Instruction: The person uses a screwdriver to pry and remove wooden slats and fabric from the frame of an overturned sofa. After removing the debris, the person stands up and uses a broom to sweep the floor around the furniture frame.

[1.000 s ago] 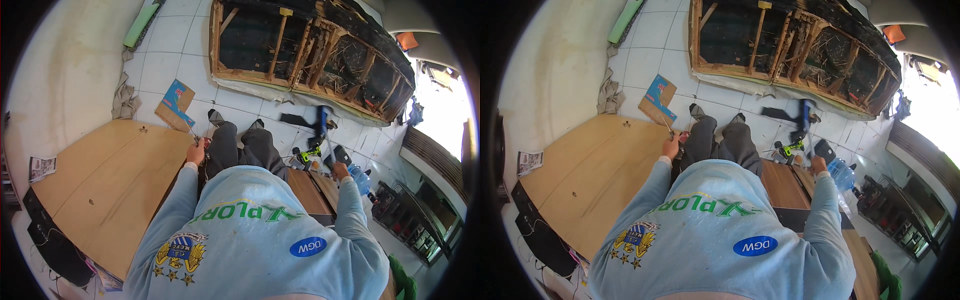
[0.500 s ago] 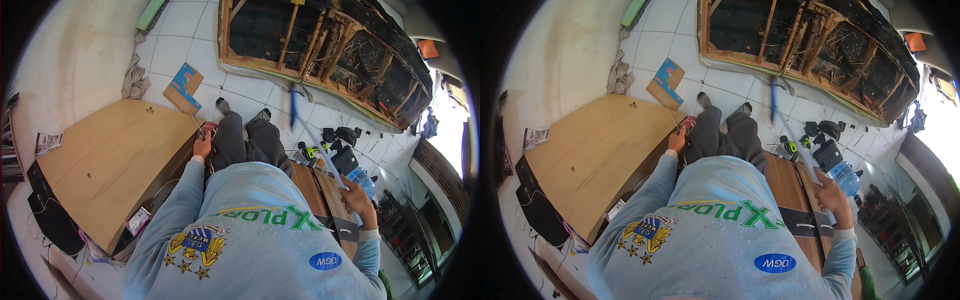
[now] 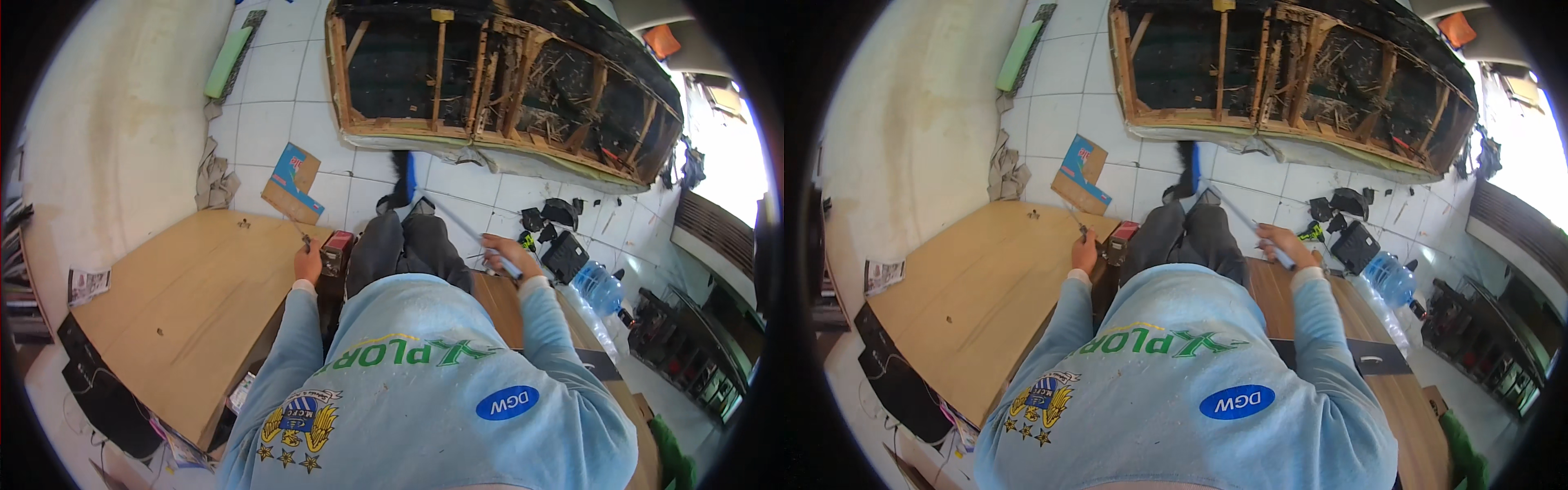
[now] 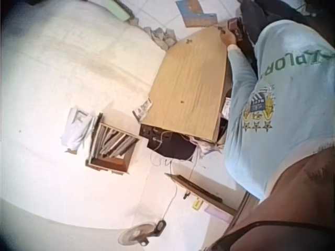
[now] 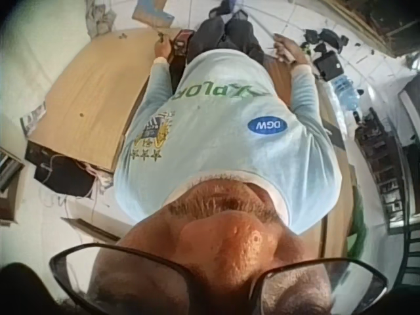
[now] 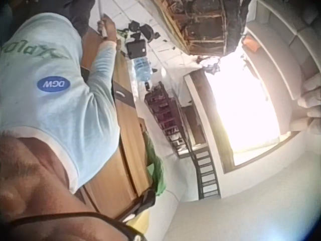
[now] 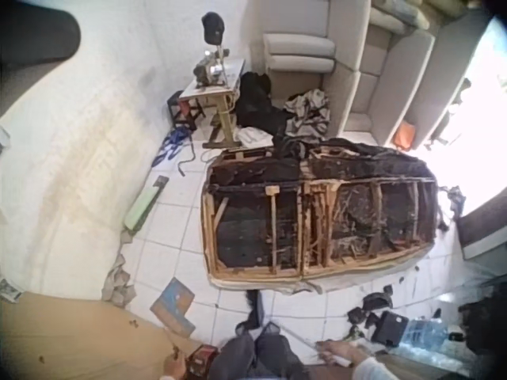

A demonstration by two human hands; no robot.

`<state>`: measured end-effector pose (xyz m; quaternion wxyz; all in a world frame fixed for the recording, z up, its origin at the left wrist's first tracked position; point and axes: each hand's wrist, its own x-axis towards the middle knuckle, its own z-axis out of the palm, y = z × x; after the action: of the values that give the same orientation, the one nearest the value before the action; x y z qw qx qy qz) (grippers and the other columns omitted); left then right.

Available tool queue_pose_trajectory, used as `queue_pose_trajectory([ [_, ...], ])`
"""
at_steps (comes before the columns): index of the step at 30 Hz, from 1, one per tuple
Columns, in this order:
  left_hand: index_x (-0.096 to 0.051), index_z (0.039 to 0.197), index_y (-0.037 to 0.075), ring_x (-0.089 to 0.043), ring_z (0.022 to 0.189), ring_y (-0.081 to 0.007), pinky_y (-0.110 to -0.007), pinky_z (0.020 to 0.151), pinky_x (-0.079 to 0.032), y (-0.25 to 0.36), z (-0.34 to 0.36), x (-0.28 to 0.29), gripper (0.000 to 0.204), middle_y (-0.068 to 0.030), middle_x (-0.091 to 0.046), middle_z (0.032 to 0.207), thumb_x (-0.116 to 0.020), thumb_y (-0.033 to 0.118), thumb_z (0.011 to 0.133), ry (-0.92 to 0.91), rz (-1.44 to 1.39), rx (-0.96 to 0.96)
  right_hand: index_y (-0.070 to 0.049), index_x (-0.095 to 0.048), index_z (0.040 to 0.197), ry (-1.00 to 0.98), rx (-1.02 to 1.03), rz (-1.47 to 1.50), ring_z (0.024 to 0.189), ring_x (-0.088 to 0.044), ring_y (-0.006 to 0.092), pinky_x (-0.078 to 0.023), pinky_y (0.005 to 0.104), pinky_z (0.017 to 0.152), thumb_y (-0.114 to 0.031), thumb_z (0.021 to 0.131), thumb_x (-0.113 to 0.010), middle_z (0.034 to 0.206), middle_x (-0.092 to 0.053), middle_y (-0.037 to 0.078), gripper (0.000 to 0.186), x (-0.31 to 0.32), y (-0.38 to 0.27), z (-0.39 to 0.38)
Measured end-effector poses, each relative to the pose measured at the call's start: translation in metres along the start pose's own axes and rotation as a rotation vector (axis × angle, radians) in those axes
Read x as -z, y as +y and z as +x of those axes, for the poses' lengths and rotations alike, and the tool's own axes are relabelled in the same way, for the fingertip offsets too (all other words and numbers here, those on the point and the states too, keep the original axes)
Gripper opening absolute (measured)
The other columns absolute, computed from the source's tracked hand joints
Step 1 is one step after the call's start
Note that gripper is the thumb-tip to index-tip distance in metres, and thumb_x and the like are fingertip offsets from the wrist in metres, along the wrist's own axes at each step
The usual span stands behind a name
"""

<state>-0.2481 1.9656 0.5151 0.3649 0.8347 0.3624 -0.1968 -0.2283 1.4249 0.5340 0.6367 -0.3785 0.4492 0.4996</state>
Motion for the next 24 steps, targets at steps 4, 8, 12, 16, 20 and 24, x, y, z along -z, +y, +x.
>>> queue_pose_trajectory([
  [4,-0.074,0.097,-0.006,-0.072,0.089,-0.0405,-0.047,0.080,-0.051,-0.020,0.022,0.005,0.059,-0.0265,-0.073,0.088,-0.058,0.051,0.097,-0.070,0.018,0.094,-0.013,-0.036,0.160,0.277,0.144,-0.038,0.049,-0.041,0.0079,-0.038,0.0262,0.042,-0.018,0.102,-0.060,0.076,-0.052,0.000,0.063,0.073,0.017,-0.052],
  [8,-0.075,0.098,-0.007,-0.071,0.097,-0.0456,-0.051,0.089,-0.051,-0.034,0.052,0.011,0.067,-0.0302,-0.073,0.094,-0.057,0.057,0.095,-0.258,0.275,0.016,-0.007,-0.042,0.157,0.427,0.181,-0.072,0.048,-0.047,0.0105,-0.039,0.0281,0.041,-0.017,0.098,-0.063,0.075,-0.055,0.001,0.064,0.076,0.028,-0.070],
  [12,-0.074,0.096,-0.008,-0.072,0.093,-0.0436,-0.049,0.084,-0.052,-0.010,0.090,0.034,0.067,-0.0300,-0.073,0.091,-0.058,0.057,0.096,-0.229,0.224,-0.067,-0.003,-0.054,0.148,0.585,0.246,-0.312,0.047,-0.054,0.0139,-0.043,0.0316,0.041,-0.015,0.092,-0.070,0.071,-0.061,0.005,0.060,0.042,0.059,-0.069],
  [16,-0.074,0.095,-0.009,-0.073,0.088,-0.0404,-0.047,0.081,-0.052,0.011,0.120,0.053,0.067,-0.0280,-0.074,0.091,-0.058,0.057,0.096,-0.175,0.115,0.017,-0.004,-0.053,0.148,0.583,0.272,-0.613,0.047,-0.053,0.0130,-0.044,0.0324,0.041,-0.017,0.095,-0.068,0.070,-0.060,0.004,0.057,-0.027,0.054,-0.129],
  [20,-0.075,0.098,-0.009,-0.072,0.096,-0.0418,-0.048,0.087,-0.051,-0.003,0.159,0.046,0.068,-0.0272,-0.075,0.094,-0.057,0.057,0.097,-0.087,0.121,0.120,-0.003,-0.056,0.145,0.361,0.131,-0.364,0.049,-0.051,0.0114,-0.042,0.0298,0.041,-0.019,0.096,-0.067,0.075,-0.061,0.004,0.052,-0.058,0.042,-0.171],
  [24,-0.076,0.099,-0.007,-0.069,0.103,-0.0458,-0.049,0.091,-0.050,0.034,0.131,0.012,0.071,-0.0294,-0.074,0.097,-0.056,0.061,0.097,-0.062,0.263,-0.025,-0.006,-0.057,0.145,0.135,0.077,-0.200,0.049,-0.051,0.0098,-0.041,0.0266,0.043,-0.021,0.099,-0.063,0.079,-0.062,0.004,0.049,-0.046,0.055,-0.148],
])
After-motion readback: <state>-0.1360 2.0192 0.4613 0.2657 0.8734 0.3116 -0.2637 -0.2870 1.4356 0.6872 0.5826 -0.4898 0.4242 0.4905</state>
